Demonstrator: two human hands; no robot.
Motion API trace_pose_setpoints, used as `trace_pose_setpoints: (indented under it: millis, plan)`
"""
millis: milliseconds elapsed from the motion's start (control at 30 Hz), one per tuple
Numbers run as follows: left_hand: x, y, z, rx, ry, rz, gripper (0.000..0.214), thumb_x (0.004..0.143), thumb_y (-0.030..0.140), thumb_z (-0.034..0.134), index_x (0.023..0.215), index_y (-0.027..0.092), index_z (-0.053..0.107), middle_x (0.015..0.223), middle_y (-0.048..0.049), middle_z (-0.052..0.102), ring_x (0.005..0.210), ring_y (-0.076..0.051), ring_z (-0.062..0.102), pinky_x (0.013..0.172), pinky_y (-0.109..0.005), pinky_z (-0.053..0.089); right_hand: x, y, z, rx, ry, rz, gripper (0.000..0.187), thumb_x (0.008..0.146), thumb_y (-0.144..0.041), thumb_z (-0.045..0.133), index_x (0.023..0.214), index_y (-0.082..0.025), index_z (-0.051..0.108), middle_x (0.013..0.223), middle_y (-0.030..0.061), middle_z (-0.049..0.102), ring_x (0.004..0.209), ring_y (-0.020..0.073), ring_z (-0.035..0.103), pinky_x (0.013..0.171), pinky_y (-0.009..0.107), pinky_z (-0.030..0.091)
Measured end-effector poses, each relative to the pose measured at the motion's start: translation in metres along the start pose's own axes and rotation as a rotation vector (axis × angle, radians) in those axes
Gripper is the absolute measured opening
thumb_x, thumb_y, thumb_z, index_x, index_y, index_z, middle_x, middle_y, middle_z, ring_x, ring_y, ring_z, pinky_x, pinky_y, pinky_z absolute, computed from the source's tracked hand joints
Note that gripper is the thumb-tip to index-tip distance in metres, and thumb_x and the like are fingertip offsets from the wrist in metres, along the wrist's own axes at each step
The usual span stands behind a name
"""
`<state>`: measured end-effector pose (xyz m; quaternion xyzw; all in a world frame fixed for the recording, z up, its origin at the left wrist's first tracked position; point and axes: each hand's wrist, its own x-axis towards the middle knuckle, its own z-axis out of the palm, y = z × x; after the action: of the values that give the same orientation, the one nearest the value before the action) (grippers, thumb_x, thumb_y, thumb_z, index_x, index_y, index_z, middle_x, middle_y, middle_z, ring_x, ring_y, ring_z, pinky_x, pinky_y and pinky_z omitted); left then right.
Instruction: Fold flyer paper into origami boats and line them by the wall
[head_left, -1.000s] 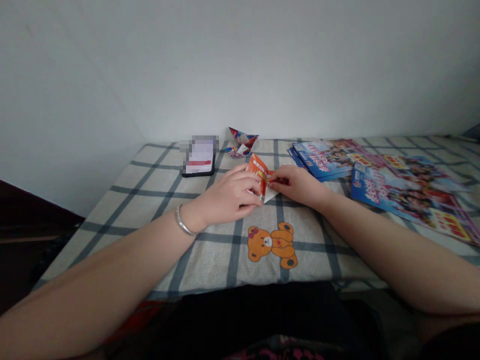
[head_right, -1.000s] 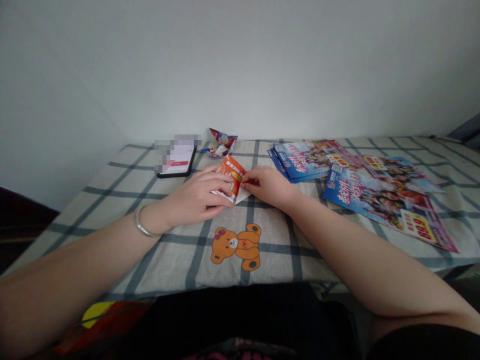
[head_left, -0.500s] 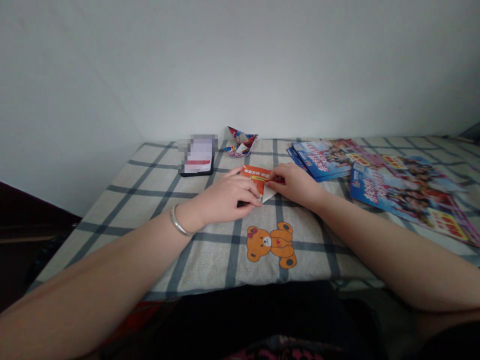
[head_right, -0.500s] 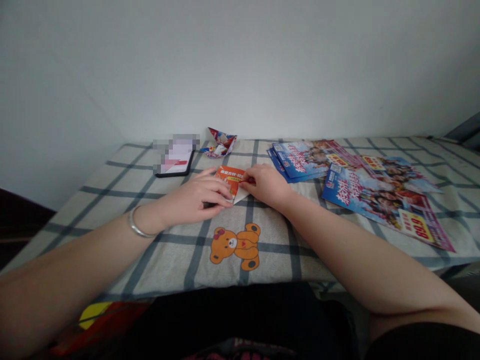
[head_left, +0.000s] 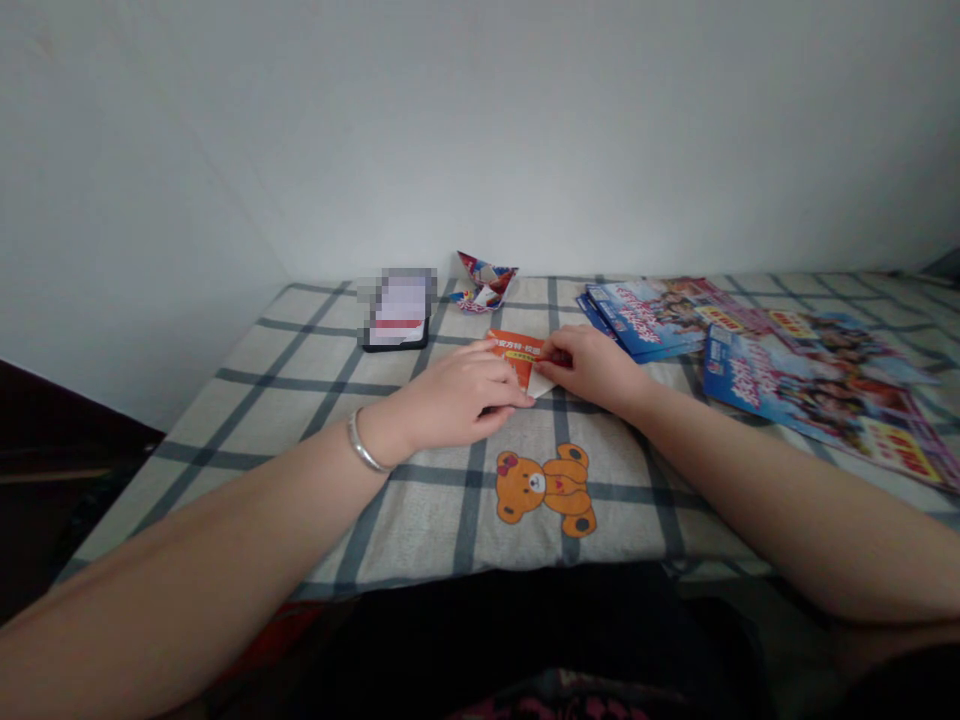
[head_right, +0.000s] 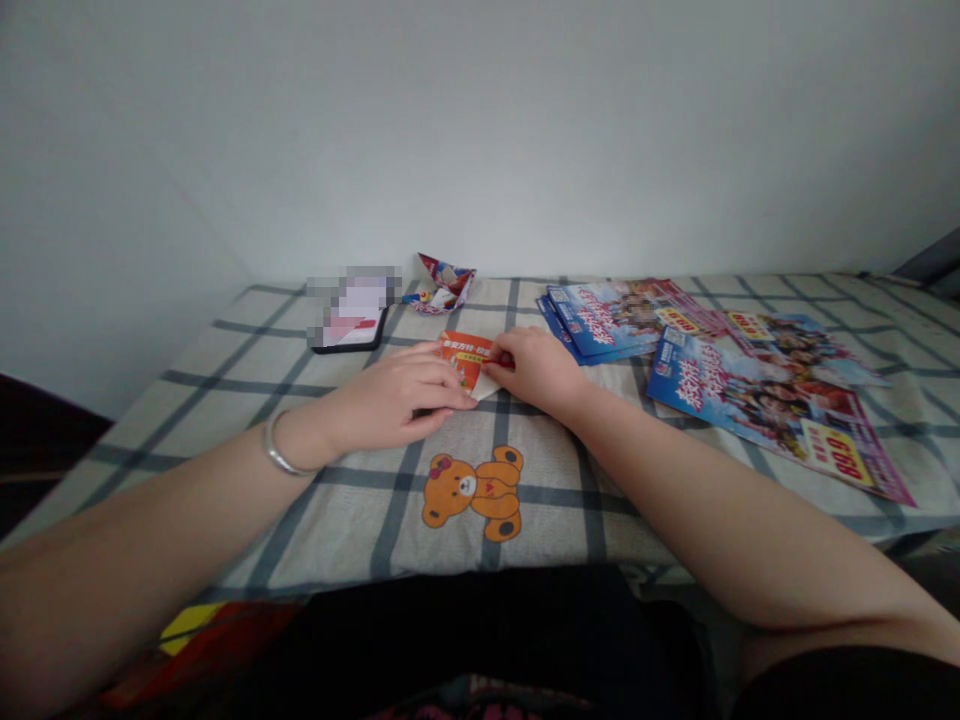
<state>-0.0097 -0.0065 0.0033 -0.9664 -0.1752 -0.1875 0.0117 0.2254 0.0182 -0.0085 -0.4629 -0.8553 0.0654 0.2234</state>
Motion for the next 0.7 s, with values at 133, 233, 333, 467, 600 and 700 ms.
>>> trace_pose_setpoints:
  millis: [133, 233, 333, 467, 600, 700]
  plan:
    - [0.0020, -0.0003, 0.0012, -0.028, -0.020, -0.032, 0.024, 0.093, 0.017, 0.056, 0.105, 0.021, 0.076, 0.099, -0.0046, 0.072, 0.097, -0.020, 0.064, 0.101, -0.044, 0.048, -0.0002, -0.0001, -0.0004, 0.002, 0.012, 0.016, 0.010, 0.086, -0.025, 0.065, 0.079, -0.018, 0.064, 0.076, 0.0030, 0.062, 0.072, 0.0166, 0.053, 0.067, 0.030, 0.038]
    - [0.0037, -0.0009, 0.0026, -0.073, -0.028, -0.059, 0.022, 0.092, 0.017, 0.057, 0.101, 0.021, 0.077, 0.099, -0.0055, 0.070, 0.098, -0.020, 0.063, 0.096, -0.040, 0.049, -0.0005, 0.0002, -0.0002, 0.001, 0.020, 0.023, 0.011, 0.086, -0.024, 0.065, 0.077, -0.019, 0.063, 0.075, 0.0027, 0.062, 0.071, 0.0161, 0.053, 0.066, 0.029, 0.037]
    - [0.0041, -0.0024, 0.0038, -0.120, -0.013, -0.057, 0.020, 0.091, 0.017, 0.058, 0.096, 0.021, 0.077, 0.100, -0.0057, 0.069, 0.097, -0.019, 0.063, 0.093, -0.038, 0.050, -0.0008, 0.0009, 0.0001, 0.013, 0.021, 0.025, 0.011, 0.086, -0.024, 0.066, 0.076, -0.019, 0.063, 0.075, 0.0026, 0.062, 0.070, 0.0158, 0.053, 0.064, 0.029, 0.037]
    - [0.0021, -0.0053, 0.0049, -0.193, 0.018, -0.044, 0.016, 0.091, 0.017, 0.057, 0.092, 0.019, 0.074, 0.100, -0.0052, 0.070, 0.095, -0.019, 0.064, 0.092, -0.037, 0.051, -0.0011, 0.0031, 0.0004, 0.035, 0.017, 0.024, 0.009, 0.086, -0.025, 0.065, 0.079, -0.018, 0.064, 0.076, 0.0029, 0.062, 0.070, 0.0157, 0.053, 0.064, 0.029, 0.037]
    - [0.0001, -0.0069, 0.0064, -0.204, 0.033, -0.098, 0.014, 0.089, 0.015, 0.058, 0.099, 0.017, 0.068, 0.102, -0.0054, 0.071, 0.100, -0.020, 0.064, 0.096, -0.038, 0.050, -0.0012, 0.0051, 0.0001, 0.072, 0.023, 0.004, 0.009, 0.085, -0.024, 0.063, 0.078, -0.019, 0.064, 0.076, 0.0031, 0.062, 0.071, 0.0158, 0.052, 0.065, 0.029, 0.037]
    - [0.0002, -0.0070, 0.0075, -0.172, 0.026, -0.108, 0.018, 0.087, 0.013, 0.061, 0.104, 0.016, 0.066, 0.107, -0.0070, 0.070, 0.104, -0.021, 0.064, 0.098, -0.040, 0.050, -0.0015, 0.0070, -0.0021, 0.187, 0.011, 0.021, 0.008, 0.084, -0.025, 0.062, 0.080, -0.019, 0.064, 0.074, 0.0021, 0.061, 0.069, 0.0153, 0.051, 0.065, 0.029, 0.038]
